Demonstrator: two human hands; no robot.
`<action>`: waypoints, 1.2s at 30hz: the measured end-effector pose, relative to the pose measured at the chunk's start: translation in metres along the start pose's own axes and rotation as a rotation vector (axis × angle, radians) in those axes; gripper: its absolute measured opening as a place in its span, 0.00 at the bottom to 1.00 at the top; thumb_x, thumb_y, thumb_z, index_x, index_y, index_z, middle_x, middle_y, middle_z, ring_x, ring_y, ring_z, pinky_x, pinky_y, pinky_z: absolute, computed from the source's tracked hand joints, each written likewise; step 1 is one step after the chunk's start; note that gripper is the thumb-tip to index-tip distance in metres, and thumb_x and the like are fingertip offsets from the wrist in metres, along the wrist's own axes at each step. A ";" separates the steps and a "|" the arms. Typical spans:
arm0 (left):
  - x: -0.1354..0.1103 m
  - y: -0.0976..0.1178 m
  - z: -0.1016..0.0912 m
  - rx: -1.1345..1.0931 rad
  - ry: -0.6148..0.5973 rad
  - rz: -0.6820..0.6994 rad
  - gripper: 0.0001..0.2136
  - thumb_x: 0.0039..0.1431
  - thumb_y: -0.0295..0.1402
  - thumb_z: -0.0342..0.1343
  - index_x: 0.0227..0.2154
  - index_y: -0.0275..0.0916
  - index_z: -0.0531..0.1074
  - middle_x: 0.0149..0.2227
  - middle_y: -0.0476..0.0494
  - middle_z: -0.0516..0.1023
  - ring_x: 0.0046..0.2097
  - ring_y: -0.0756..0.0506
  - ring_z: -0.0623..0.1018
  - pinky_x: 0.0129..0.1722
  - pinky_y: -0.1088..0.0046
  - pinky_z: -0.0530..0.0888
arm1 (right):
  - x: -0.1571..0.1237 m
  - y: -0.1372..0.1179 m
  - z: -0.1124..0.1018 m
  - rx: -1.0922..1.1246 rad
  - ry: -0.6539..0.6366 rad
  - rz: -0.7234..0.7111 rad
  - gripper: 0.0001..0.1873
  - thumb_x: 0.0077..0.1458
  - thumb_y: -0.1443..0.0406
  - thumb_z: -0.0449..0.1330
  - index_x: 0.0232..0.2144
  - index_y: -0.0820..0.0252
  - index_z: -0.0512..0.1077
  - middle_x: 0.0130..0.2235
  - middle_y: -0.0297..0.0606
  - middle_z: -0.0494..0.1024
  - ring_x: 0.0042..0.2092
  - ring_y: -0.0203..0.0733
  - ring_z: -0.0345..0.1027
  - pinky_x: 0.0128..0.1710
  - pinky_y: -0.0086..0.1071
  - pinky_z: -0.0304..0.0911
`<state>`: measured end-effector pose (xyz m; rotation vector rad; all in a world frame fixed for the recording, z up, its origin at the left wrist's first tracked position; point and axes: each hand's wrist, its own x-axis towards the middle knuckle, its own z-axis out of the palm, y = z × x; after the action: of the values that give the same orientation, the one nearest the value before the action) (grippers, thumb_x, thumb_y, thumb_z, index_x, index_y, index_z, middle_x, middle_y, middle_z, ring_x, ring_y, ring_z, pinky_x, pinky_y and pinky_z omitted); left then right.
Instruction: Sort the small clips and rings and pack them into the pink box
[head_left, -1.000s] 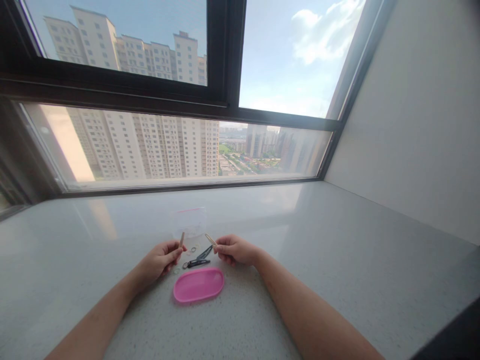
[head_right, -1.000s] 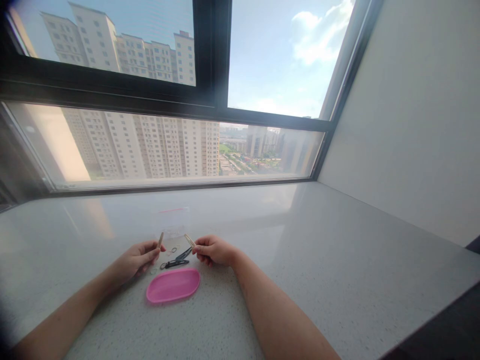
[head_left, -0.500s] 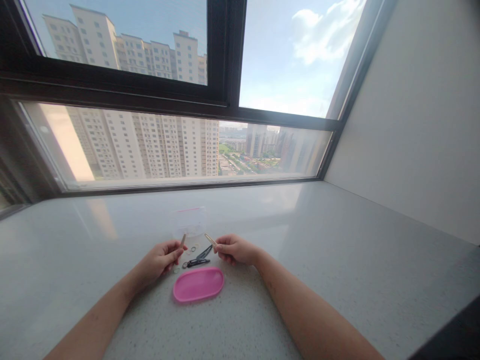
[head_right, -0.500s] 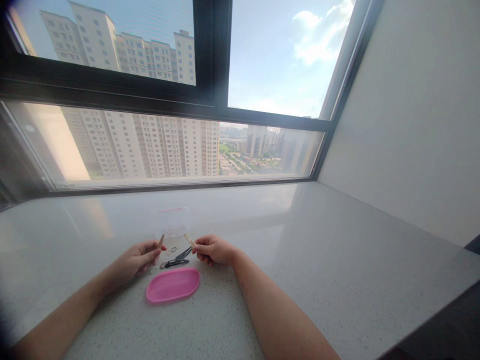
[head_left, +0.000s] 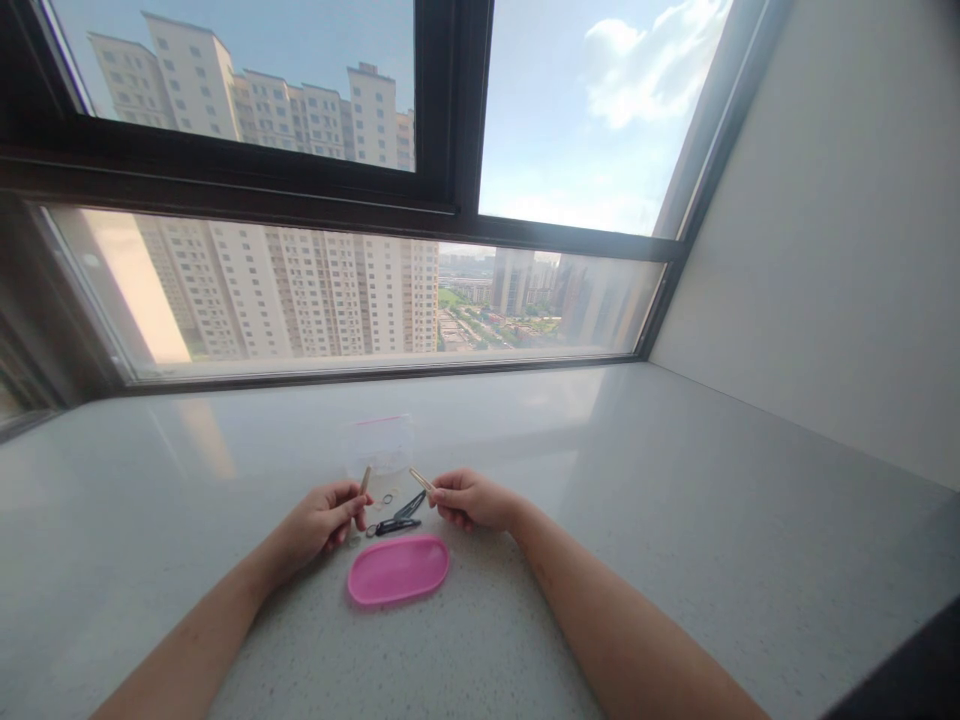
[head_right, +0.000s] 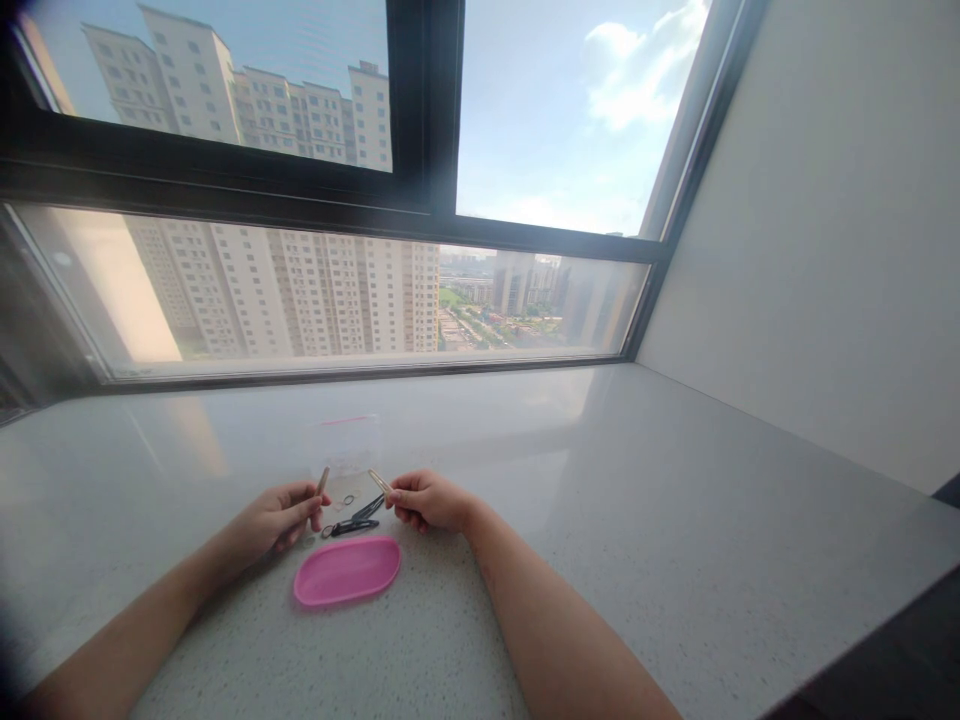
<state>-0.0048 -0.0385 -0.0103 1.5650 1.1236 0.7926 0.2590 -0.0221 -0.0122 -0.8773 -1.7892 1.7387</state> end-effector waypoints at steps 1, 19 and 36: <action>0.000 -0.001 0.000 -0.001 0.003 -0.001 0.19 0.50 0.48 0.53 0.33 0.34 0.69 0.23 0.48 0.74 0.16 0.56 0.61 0.14 0.81 0.54 | 0.000 0.000 0.000 0.000 0.002 -0.004 0.17 0.51 0.53 0.57 0.30 0.64 0.66 0.19 0.26 0.62 0.16 0.25 0.52 0.15 0.21 0.49; -0.002 0.000 0.000 -0.013 -0.013 0.045 0.18 0.52 0.46 0.52 0.34 0.34 0.68 0.21 0.50 0.72 0.16 0.56 0.61 0.15 0.81 0.55 | 0.001 0.001 0.001 0.063 0.026 -0.040 0.16 0.51 0.55 0.58 0.33 0.63 0.67 0.19 0.27 0.64 0.16 0.26 0.53 0.14 0.21 0.51; 0.001 -0.011 -0.001 -0.065 -0.017 0.127 0.13 0.56 0.43 0.50 0.37 0.39 0.59 0.21 0.53 0.71 0.14 0.56 0.59 0.13 0.83 0.55 | -0.001 -0.002 -0.002 0.150 0.024 0.053 0.08 0.44 0.67 0.53 0.24 0.67 0.70 0.16 0.28 0.63 0.14 0.26 0.53 0.12 0.20 0.46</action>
<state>-0.0084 -0.0360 -0.0203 1.5978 0.9841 0.8893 0.2611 -0.0216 -0.0101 -0.8857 -1.6102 1.8609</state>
